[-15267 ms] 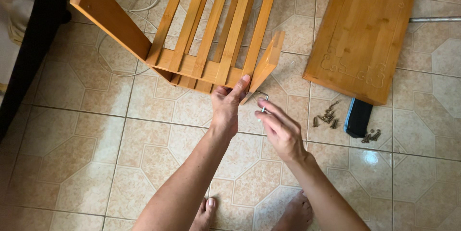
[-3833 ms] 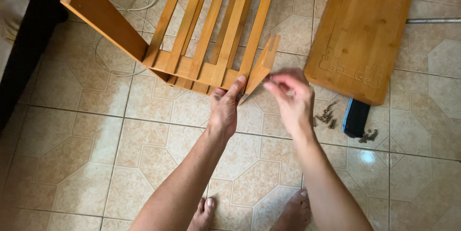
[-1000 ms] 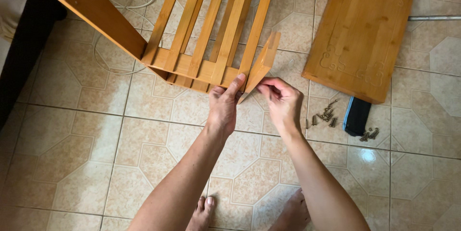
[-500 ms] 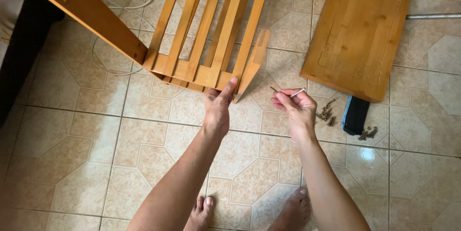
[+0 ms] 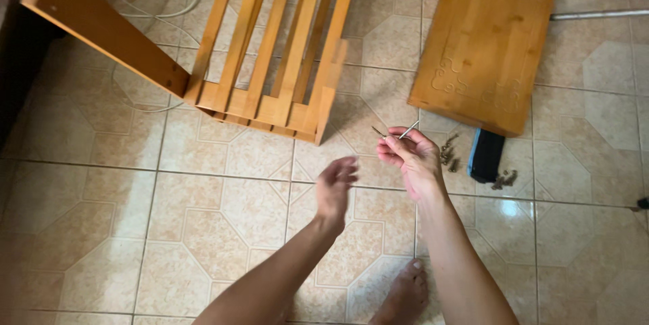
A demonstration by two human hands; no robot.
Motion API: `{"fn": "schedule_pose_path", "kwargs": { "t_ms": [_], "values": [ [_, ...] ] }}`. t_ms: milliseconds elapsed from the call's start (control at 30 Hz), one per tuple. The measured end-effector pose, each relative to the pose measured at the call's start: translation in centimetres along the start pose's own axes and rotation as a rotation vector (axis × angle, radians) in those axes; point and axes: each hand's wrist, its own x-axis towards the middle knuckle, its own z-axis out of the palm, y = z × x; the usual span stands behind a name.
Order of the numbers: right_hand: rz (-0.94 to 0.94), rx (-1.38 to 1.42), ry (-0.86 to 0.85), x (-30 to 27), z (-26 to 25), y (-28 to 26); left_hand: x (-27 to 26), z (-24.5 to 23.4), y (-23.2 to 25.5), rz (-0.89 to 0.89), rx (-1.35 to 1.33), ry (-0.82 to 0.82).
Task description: The person assembles a wooden slatted frame by inserting and tightening screws into pre-drilled holes at the joints. They use a small metal screwdriver to secure the screws while holding the frame steady with the other hand.
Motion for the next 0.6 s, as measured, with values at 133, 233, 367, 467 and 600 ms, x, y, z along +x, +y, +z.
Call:
{"fn": "schedule_pose_path", "kwargs": {
  "t_ms": [133, 233, 367, 467, 600],
  "values": [
    [0.059, 0.029, -0.027, -0.5, -1.2, -0.8, 1.6, 4.1, 1.5, 0.069, 0.227, -0.258],
    [0.080, -0.003, 0.004, -0.8, -2.8, -1.5, 2.6, 6.9, 2.3, 0.069, 0.249, -0.327],
    [0.067, -0.086, 0.066, -0.6, -5.3, -1.7, 3.1, 8.8, 0.5, -0.017, 0.194, -0.317],
    [0.021, -0.140, 0.102, -0.1, -7.7, -1.1, 3.5, 10.0, -1.8, -0.041, 0.174, -0.337],
    [-0.085, -0.389, 0.244, 0.7, -11.9, 0.6, 4.1, 11.3, -5.4, -0.032, 0.356, -0.286]
  ]
}}
